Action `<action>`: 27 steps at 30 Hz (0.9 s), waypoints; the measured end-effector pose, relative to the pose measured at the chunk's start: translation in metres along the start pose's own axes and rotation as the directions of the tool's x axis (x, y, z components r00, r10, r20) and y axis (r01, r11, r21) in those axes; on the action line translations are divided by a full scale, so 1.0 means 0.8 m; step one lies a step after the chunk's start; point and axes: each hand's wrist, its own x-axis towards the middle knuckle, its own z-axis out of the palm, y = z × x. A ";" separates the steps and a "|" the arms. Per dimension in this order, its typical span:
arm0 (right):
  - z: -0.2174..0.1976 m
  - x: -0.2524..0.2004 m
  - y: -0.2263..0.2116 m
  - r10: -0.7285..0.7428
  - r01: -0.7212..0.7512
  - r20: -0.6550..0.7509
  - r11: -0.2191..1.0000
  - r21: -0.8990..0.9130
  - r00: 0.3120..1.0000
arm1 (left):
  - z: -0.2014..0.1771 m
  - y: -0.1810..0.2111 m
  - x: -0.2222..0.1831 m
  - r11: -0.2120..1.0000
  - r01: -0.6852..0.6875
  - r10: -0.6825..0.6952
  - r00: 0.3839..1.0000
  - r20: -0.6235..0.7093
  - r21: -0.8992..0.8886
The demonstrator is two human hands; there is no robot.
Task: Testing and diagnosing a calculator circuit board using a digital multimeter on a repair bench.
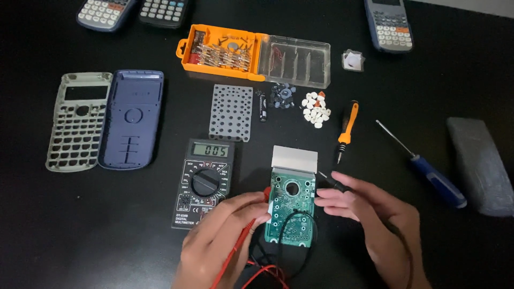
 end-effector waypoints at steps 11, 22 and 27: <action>0.007 -0.004 0.006 -0.021 0.021 0.036 1.000 0.007 0.999 | -0.002 -0.002 0.000 1.000 -0.006 0.007 0.999 0.049 -0.018; -0.003 0.006 0.078 -0.022 0.022 0.055 1.000 -0.006 0.998 | 0.001 -0.002 0.007 0.996 -0.075 0.077 0.996 0.046 -0.038; -0.004 0.004 0.072 -0.010 0.012 0.047 0.999 -0.048 0.999 | 0.001 -0.005 0.005 0.997 -0.062 0.065 0.996 0.059 -0.050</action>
